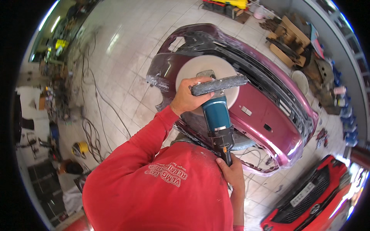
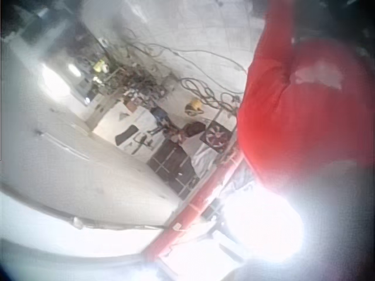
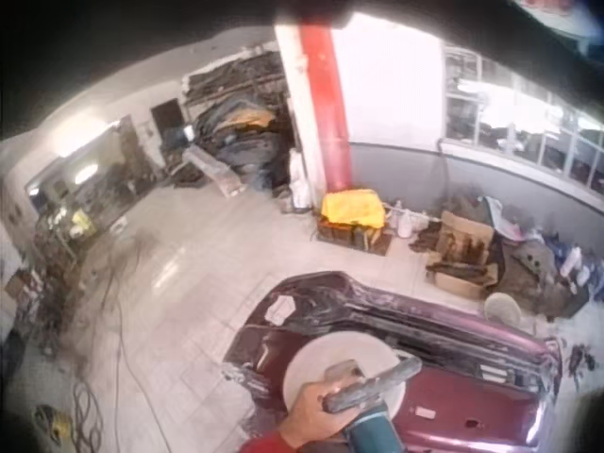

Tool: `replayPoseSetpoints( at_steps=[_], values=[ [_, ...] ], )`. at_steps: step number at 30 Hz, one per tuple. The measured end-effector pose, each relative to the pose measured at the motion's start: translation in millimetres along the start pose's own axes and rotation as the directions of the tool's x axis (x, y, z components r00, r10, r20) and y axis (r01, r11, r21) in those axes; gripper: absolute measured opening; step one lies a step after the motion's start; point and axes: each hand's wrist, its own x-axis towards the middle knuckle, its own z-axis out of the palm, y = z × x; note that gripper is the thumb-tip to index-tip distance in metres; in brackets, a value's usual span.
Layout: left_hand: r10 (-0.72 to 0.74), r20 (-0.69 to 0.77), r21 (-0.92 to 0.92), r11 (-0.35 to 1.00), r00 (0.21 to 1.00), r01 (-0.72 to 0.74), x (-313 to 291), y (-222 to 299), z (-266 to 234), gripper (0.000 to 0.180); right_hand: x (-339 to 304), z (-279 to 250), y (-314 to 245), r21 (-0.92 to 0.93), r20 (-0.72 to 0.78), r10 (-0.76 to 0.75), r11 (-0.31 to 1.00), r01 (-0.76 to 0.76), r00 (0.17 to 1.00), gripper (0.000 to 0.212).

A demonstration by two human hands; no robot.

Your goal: The person uses a rotary polisher with a white pad to buff the surface of a detached maroon car bumper. They move the tool across the bumper's curved surfaces, occasionally pausing to inspect the finish. The bumper remains on a stand throughout the process.

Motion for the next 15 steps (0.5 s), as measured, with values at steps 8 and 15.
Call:
replayPoseSetpoints(
  at_steps=[8,15],
  values=[
    [-0.078,-0.145,0.065,0.994,0.986,0.088,-2.0,-28.6,-128.7,0.042,51.8,86.0,-60.5,-0.201,0.108,0.008,0.979,0.014,0.994,0.075],
    [-0.255,-0.186,0.064,0.960,0.949,0.271,28.2,-49.3,-201.3,0.039,72.6,128.1,-124.9,-0.144,0.151,0.134,0.983,-0.112,0.979,0.071]
  ],
)
